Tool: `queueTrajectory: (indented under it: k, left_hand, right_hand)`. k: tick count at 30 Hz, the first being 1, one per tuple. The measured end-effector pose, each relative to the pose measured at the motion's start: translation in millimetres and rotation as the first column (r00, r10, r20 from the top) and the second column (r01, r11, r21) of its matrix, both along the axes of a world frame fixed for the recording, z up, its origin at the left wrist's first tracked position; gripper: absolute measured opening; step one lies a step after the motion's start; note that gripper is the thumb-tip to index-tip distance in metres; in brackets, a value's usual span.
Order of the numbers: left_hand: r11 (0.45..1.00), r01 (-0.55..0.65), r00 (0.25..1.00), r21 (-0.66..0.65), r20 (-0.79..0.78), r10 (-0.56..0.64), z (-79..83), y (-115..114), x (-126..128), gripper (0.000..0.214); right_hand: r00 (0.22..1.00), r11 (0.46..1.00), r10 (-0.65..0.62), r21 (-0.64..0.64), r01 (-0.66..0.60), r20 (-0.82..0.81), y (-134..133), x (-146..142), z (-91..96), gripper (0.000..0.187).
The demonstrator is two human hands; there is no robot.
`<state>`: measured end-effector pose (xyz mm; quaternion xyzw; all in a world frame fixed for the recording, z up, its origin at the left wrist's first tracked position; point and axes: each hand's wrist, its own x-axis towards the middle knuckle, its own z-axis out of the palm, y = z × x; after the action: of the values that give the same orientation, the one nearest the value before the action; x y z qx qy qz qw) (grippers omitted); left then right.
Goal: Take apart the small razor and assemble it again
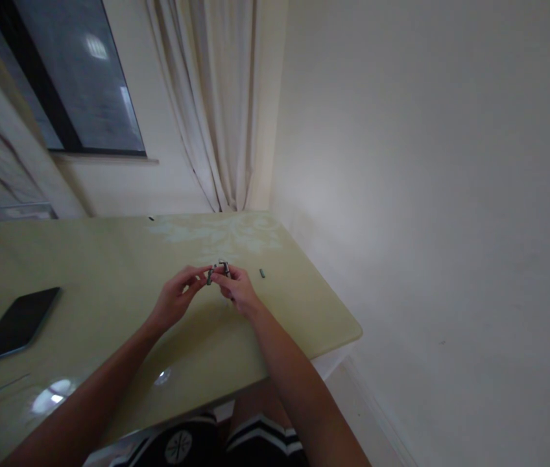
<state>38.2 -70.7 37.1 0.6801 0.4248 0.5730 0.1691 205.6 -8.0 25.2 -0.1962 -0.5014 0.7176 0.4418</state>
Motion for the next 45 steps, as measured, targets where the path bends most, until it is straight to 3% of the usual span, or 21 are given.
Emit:
queueTrajectory:
  k: [7,12,21,25,29,33,36,41,45]
  left_hand:
    - [0.999,0.010,1.000,-0.040,-0.008,-0.011,3.4,-3.0,3.4,0.028]
    - [0.982,0.075,0.987,-0.173,0.155,-0.049,-0.3,-0.2,1.7,0.032]
    - [0.866,0.349,0.869,-0.357,0.469,-0.157,2.0,-1.9,0.4,0.041]
    - [0.828,0.398,0.805,-0.396,0.584,-0.108,0.2,-1.8,2.2,0.044]
    - [0.835,0.319,0.827,-0.449,0.562,-0.013,0.7,0.0,-1.5,0.045]
    - [0.808,0.338,0.865,-0.482,0.498,-0.065,-0.9,0.9,-5.5,0.040]
    - [0.795,0.360,0.867,-0.489,0.489,-0.091,-3.1,0.7,-6.4,0.039]
    - [0.832,0.319,0.867,-0.455,0.494,-0.062,-5.2,2.8,-8.8,0.044]
    - [0.906,0.237,0.846,-0.350,0.533,-0.016,-4.9,6.0,-12.7,0.052]
  right_hand:
    - [1.000,1.000,-0.015,0.024,0.016,-0.006,-1.6,-1.2,0.3,0.032]
    - [0.998,0.999,-0.051,0.021,0.051,0.029,-1.3,-0.4,1.1,0.036]
    - [0.999,0.997,0.007,0.075,-0.011,0.050,-5.5,1.4,4.4,0.037]
    - [0.989,0.986,-0.087,0.154,0.068,0.121,-6.7,1.0,4.1,0.041]
    - [0.931,0.898,-0.287,0.400,0.181,0.224,-9.0,1.3,3.1,0.039]
    - [0.881,0.761,-0.408,0.622,0.183,0.240,-11.5,3.0,5.4,0.031]
    - [0.859,0.700,-0.452,0.692,0.175,0.240,-12.4,4.4,8.2,0.028]
    - [0.865,0.686,-0.453,0.704,0.184,0.215,-13.0,5.9,7.9,0.026]
    - [0.910,0.770,-0.370,0.610,0.188,0.186,-14.0,6.8,6.5,0.032]
